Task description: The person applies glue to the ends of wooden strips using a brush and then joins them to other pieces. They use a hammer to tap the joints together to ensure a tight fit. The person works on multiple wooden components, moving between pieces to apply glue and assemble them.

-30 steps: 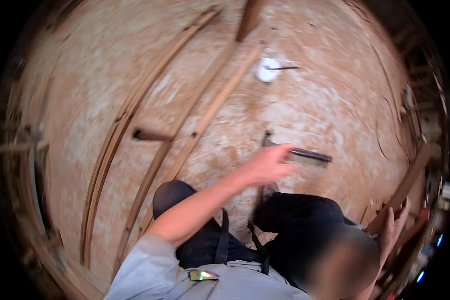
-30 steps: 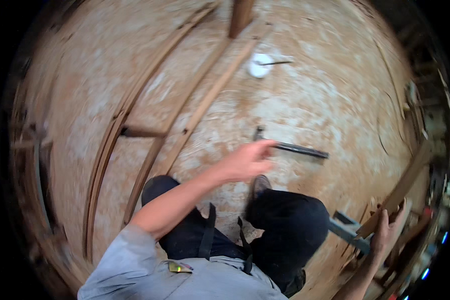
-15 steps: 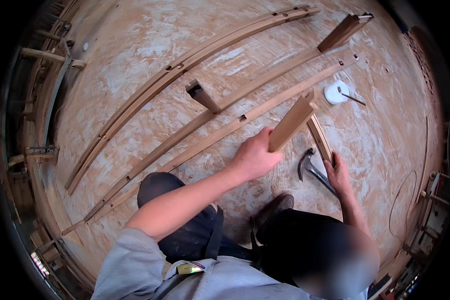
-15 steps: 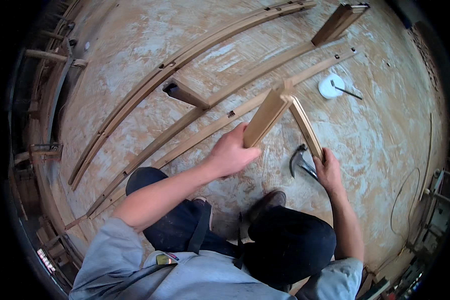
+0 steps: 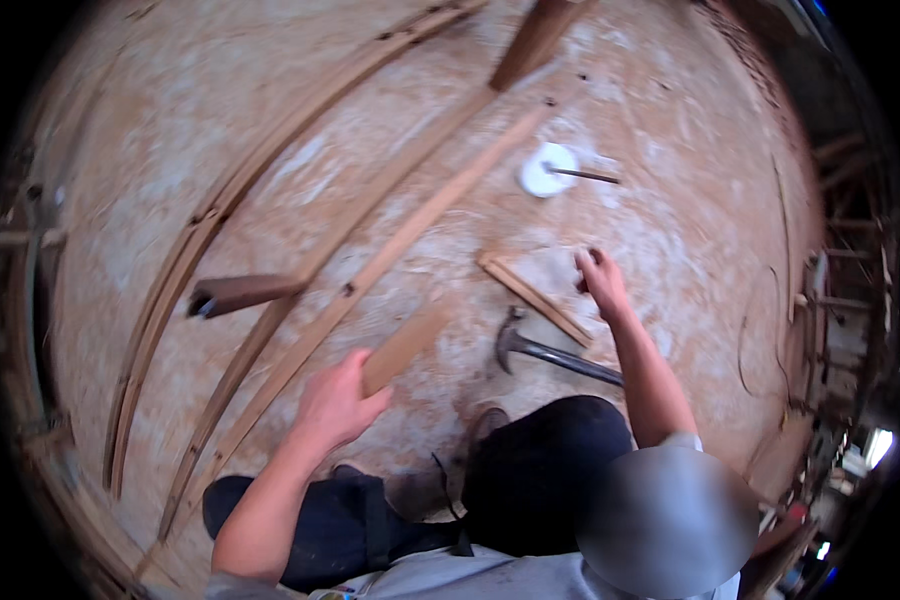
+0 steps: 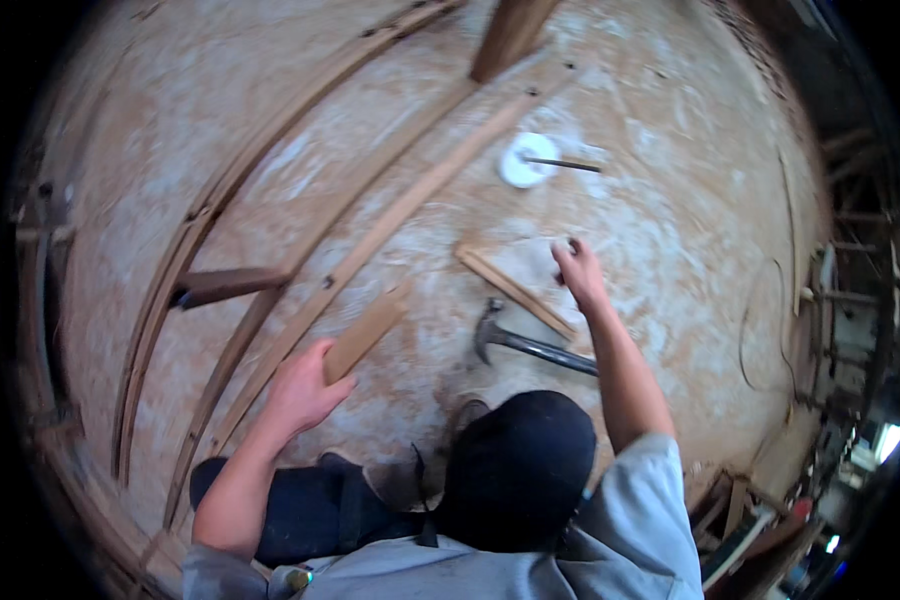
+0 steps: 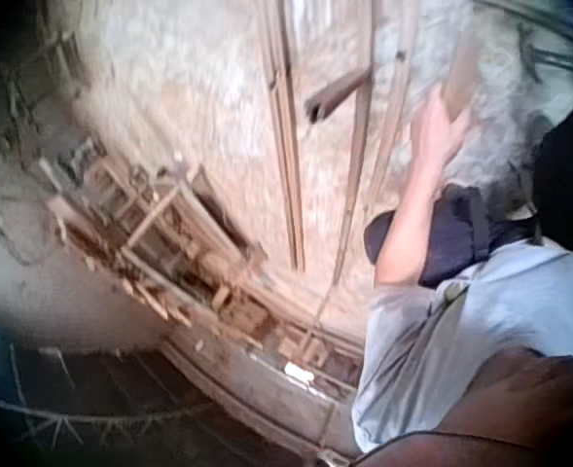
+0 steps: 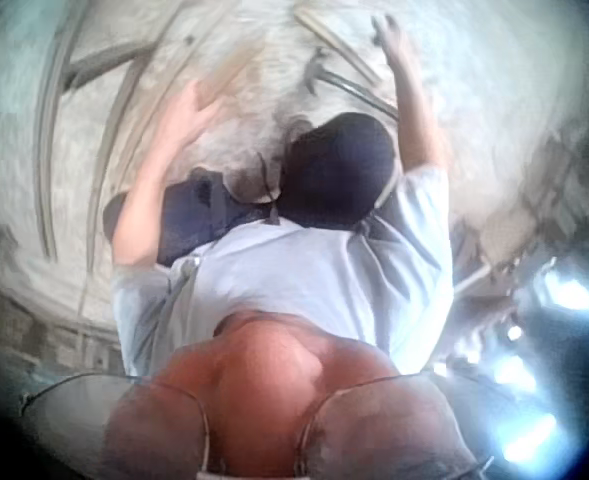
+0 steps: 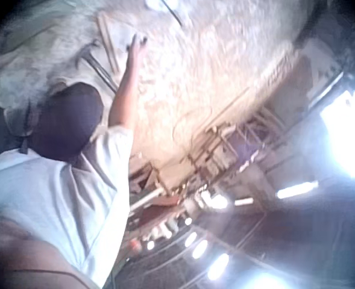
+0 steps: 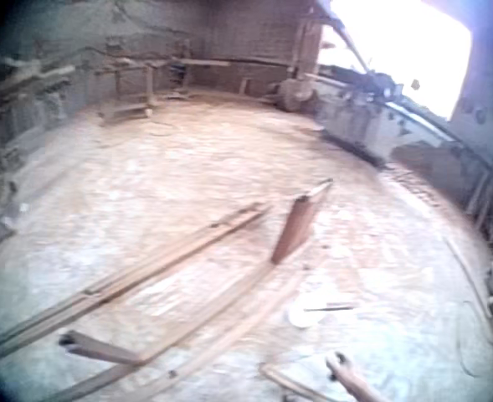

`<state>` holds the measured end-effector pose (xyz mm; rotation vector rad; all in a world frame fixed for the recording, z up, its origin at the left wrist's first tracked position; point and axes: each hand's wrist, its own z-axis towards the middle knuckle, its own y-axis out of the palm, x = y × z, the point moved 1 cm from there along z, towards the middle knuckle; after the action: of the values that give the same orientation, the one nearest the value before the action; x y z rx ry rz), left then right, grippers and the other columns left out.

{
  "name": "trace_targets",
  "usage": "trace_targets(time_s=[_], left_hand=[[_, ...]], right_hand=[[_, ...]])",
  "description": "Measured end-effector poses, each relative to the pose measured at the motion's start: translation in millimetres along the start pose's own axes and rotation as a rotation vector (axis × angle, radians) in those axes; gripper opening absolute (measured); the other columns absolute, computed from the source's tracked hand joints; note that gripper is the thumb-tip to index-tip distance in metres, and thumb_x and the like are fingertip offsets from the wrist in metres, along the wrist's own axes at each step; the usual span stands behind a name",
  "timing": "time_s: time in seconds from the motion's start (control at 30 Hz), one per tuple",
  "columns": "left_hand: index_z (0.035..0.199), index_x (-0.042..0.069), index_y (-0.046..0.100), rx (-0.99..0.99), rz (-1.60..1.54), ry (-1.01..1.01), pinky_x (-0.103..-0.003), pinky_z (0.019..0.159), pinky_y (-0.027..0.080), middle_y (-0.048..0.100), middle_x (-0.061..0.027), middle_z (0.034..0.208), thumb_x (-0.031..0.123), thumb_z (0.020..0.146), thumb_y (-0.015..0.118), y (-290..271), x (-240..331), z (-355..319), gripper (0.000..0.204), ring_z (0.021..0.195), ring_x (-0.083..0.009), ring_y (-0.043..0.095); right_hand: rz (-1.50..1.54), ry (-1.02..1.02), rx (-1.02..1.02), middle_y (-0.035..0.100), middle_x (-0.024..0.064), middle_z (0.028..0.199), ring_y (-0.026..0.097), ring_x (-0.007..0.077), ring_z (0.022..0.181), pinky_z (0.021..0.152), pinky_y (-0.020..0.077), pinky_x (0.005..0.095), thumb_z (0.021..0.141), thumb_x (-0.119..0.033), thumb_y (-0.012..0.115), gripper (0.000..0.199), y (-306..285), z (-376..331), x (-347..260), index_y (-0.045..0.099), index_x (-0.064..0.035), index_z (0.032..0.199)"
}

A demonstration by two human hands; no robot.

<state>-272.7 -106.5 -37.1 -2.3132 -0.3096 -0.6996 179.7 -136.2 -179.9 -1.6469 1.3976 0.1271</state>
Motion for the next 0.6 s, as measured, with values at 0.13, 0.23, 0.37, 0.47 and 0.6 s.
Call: trace_targets(time_s=[0.13,0.23,0.37,0.47,0.6], left_hand=[[0.118,0.006,0.054,-0.083,-0.062,-0.027,-0.045,0.078,0.050,0.066,-0.0202,0.096,0.028,0.077,0.069,9,6,-5,0.049,0.092,-0.0379,0.063],[0.117,0.005,0.054,-0.047,-0.108,-0.037,-0.044,0.077,0.049,0.066,-0.0207,0.095,0.028,0.077,0.070,10,0,-18,0.049,0.091,-0.0382,0.063],[0.117,0.003,0.054,0.000,-0.134,-0.063,-0.044,0.077,0.049,0.065,-0.0214,0.095,0.028,0.077,0.069,4,-6,-21,0.050,0.091,-0.0387,0.063],[0.117,0.001,0.053,0.047,-0.165,-0.060,-0.045,0.077,0.049,0.065,-0.0221,0.093,0.030,0.078,0.068,10,-15,-27,0.052,0.090,-0.0389,0.062],[0.118,-0.001,0.052,-0.012,-0.154,-0.076,-0.045,0.078,0.048,0.064,-0.0226,0.090,0.033,0.079,0.066,12,-13,-26,0.054,0.091,-0.0391,0.062]], right_hand=[[0.833,0.123,-0.045,0.057,0.0110,0.090,0.054,0.0180,0.057,0.052,0.0454,0.0319,0.087,-0.047,0.063,0.062,-24,64,-25,0.040,-0.0065,0.129],[1.167,0.116,-0.095,0.053,0.0059,0.084,0.049,0.0157,0.060,0.050,0.0387,0.0300,0.086,-0.050,0.065,0.053,-21,92,-37,0.039,-0.0181,0.118],[1.201,0.138,-0.026,0.054,0.0031,0.073,0.047,0.0143,0.053,0.046,0.0370,0.0303,0.090,-0.044,0.062,0.035,-23,117,-42,0.048,-0.0207,0.111],[0.892,-0.007,0.108,0.056,0.0028,0.070,0.049,0.0128,0.051,0.045,0.0404,0.0294,0.093,-0.034,0.059,0.021,-13,115,-69,0.054,-0.0131,0.096],[0.501,-0.260,0.119,0.063,0.0044,0.079,0.056,0.0100,0.059,0.046,0.0449,0.0235,0.095,-0.030,0.056,0.027,-17,88,-97,0.057,-0.0045,0.103]])
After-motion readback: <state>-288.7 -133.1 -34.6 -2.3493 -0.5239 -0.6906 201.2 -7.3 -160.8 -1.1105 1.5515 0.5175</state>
